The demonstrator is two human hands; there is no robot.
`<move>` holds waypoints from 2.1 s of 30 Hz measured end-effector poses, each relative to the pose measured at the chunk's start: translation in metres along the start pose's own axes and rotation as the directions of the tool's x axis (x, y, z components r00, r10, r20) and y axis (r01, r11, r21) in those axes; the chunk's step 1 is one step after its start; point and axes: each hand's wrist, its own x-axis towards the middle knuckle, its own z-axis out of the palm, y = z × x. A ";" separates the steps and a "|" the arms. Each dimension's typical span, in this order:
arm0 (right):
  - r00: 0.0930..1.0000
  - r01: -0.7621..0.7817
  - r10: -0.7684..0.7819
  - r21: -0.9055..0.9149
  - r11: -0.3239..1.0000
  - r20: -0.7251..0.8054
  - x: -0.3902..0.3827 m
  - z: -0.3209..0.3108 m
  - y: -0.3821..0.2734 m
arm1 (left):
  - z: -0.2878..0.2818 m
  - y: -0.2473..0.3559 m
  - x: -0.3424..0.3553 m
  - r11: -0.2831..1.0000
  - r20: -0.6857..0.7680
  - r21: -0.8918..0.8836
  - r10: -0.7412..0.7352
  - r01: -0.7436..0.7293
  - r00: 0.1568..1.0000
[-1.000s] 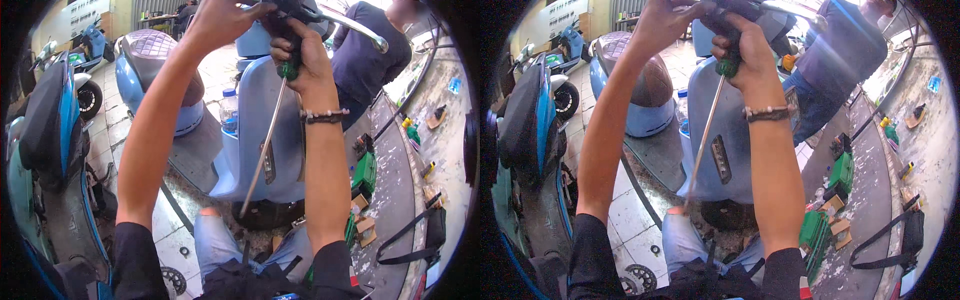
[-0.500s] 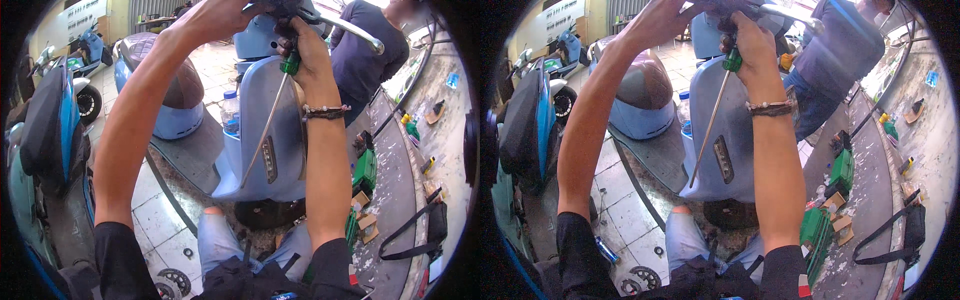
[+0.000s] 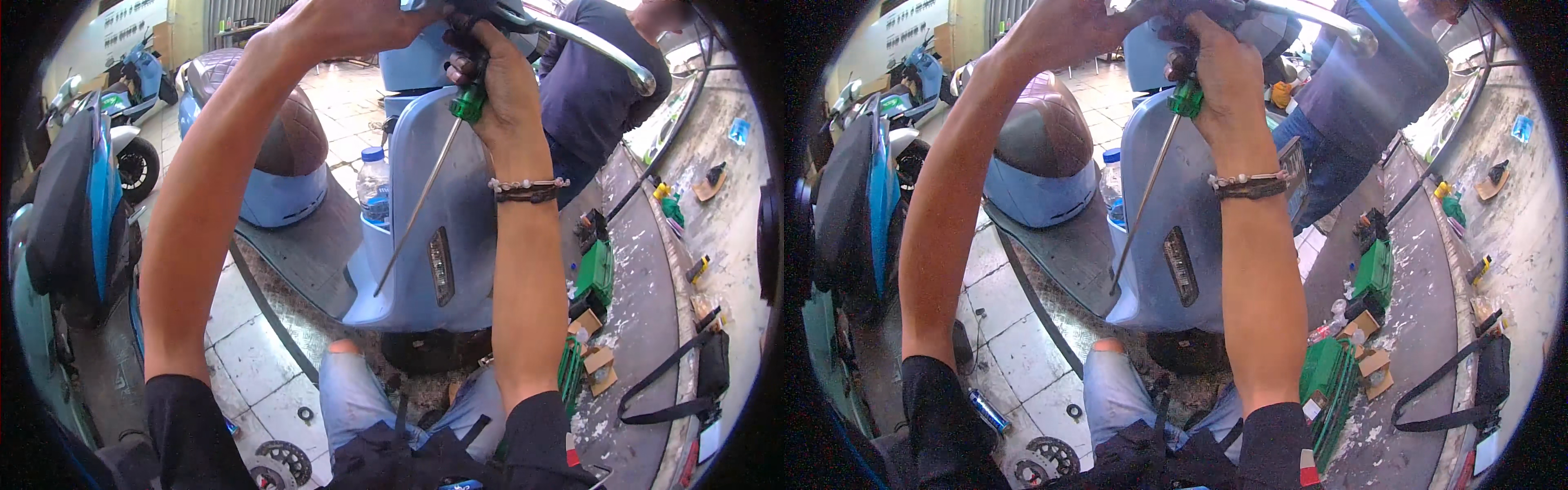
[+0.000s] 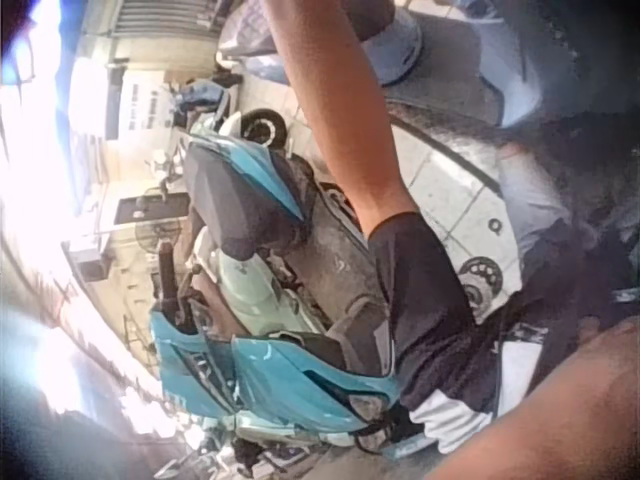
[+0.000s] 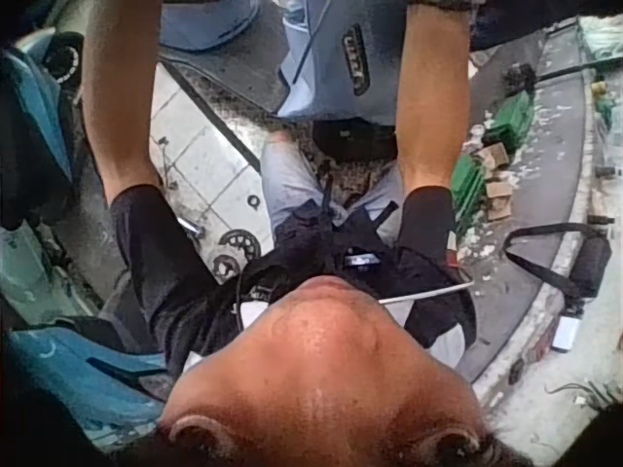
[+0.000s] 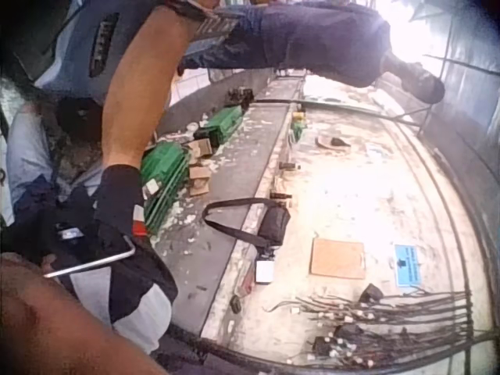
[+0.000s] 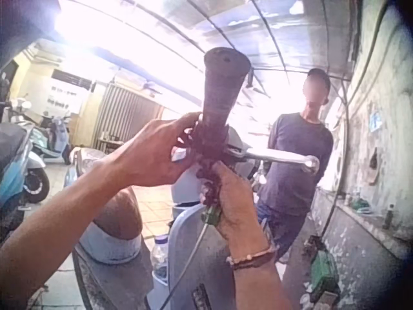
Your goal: The person unfastens screws on the scooter handlebar assembly using a screwdriver and removes the throttle switch unit by hand. Then, the person holds and turns the detached part with both hands.
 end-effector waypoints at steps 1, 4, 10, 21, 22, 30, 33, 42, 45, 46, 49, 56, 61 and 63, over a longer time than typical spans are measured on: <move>1.000 -0.001 0.001 -0.002 1.000 0.001 0.001 -0.003 0.000 | -0.002 0.001 0.001 0.997 0.016 0.064 -0.036 0.034 0.999; 0.994 -0.026 0.021 0.051 0.998 0.109 0.002 -0.002 0.000 | -0.004 0.005 0.002 0.987 0.077 0.072 -0.146 0.140 0.986; 0.979 0.092 -0.105 -0.076 0.993 -0.178 -0.005 0.021 0.006 | 0.003 -0.007 0.001 0.982 -0.008 0.183 0.050 -0.047 0.999; 0.965 0.149 -0.147 -0.006 0.989 -0.215 0.006 0.015 0.017 | -0.004 -0.015 -0.002 0.986 0.089 0.166 -0.018 0.003 0.996; 0.965 0.149 -0.147 -0.006 0.989 -0.216 0.006 0.014 0.018 | -0.003 -0.016 -0.006 0.983 0.027 0.145 0.114 -0.116 0.993; 0.993 0.076 -0.065 0.107 0.991 -0.097 0.008 -0.001 0.018 | 0.010 -0.025 -0.007 0.987 0.004 0.151 0.047 -0.047 0.999; 0.996 0.037 -0.026 0.131 0.991 -0.084 0.004 0.003 0.018 | 0.007 -0.026 -0.007 0.987 0.004 0.150 0.051 -0.051 0.999; 0.962 0.118 -0.125 -0.044 0.992 -0.243 0.004 0.017 0.017 | 0.007 -0.041 -0.005 0.976 0.021 0.124 0.177 -0.178 0.984; 0.964 0.143 -0.149 -0.044 0.989 -0.220 0.005 0.015 0.017 | 0.005 -0.043 -0.005 0.973 0.044 0.137 0.183 -0.187 0.982; 0.965 0.142 -0.149 -0.048 0.989 -0.217 0.005 0.014 0.015 | 0.004 -0.042 -0.005 0.966 0.069 0.194 0.161 -0.172 0.984; 0.966 0.098 -0.102 -0.031 0.995 -0.237 0.005 0.014 0.011 | 0.006 -0.035 -0.007 0.988 0.038 0.097 0.121 -0.124 0.992; 0.991 0.022 -0.029 -0.049 0.999 -0.132 -0.003 0.003 -0.001 | 0.005 -0.032 -0.015 0.995 0.036 0.098 -0.018 0.015 0.999; 0.992 -0.049 0.046 -0.023 0.999 -0.119 -0.003 0.002 -0.010 | 0.012 -0.038 -0.023 0.998 -0.027 0.053 0.044 -0.043 0.999; 0.993 -0.069 0.067 -0.014 0.998 -0.097 -0.003 -0.006 -0.011 | 0.019 -0.041 -0.022 0.994 -0.053 0.086 0.067 -0.062 0.996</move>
